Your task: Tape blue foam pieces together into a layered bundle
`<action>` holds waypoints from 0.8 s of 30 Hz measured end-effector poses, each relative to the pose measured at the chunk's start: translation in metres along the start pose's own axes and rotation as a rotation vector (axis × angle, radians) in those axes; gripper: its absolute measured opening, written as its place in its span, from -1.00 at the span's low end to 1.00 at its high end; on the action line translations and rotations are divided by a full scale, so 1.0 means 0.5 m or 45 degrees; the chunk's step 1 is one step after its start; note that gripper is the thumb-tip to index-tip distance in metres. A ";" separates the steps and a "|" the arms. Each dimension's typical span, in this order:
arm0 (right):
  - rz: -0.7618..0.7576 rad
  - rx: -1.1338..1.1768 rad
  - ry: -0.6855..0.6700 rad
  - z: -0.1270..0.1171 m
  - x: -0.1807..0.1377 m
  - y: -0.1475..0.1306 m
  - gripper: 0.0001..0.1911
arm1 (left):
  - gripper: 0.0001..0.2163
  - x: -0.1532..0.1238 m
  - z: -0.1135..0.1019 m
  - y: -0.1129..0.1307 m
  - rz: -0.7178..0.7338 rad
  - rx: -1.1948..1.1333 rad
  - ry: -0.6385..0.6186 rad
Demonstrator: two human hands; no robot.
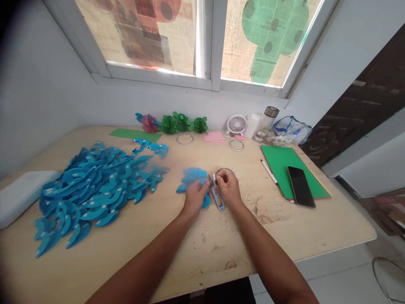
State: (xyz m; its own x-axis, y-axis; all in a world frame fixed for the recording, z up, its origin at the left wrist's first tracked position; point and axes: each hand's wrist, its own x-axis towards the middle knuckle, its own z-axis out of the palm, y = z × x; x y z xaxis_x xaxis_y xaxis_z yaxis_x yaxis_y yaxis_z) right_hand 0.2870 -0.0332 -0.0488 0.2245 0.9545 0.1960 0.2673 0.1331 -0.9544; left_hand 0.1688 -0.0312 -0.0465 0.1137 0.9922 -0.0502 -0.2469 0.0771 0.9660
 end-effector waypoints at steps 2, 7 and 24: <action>0.019 0.015 0.015 0.002 0.000 0.002 -0.89 | -0.88 0.000 0.000 0.001 -0.001 -0.001 0.000; 0.103 0.114 0.039 0.005 0.000 0.002 -0.88 | -0.86 0.002 0.000 -0.002 -0.011 -0.004 0.000; 0.111 0.089 0.044 0.001 0.001 -0.010 -0.83 | -0.86 0.001 0.000 0.001 -0.009 -0.016 -0.017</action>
State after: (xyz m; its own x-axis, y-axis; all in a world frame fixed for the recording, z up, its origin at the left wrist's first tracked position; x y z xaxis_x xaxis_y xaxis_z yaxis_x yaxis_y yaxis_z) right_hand 0.2854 -0.0334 -0.0441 0.2768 0.9537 0.1179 0.1798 0.0691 -0.9813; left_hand 0.1687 -0.0307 -0.0461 0.1283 0.9903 -0.0537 -0.2579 0.0856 0.9624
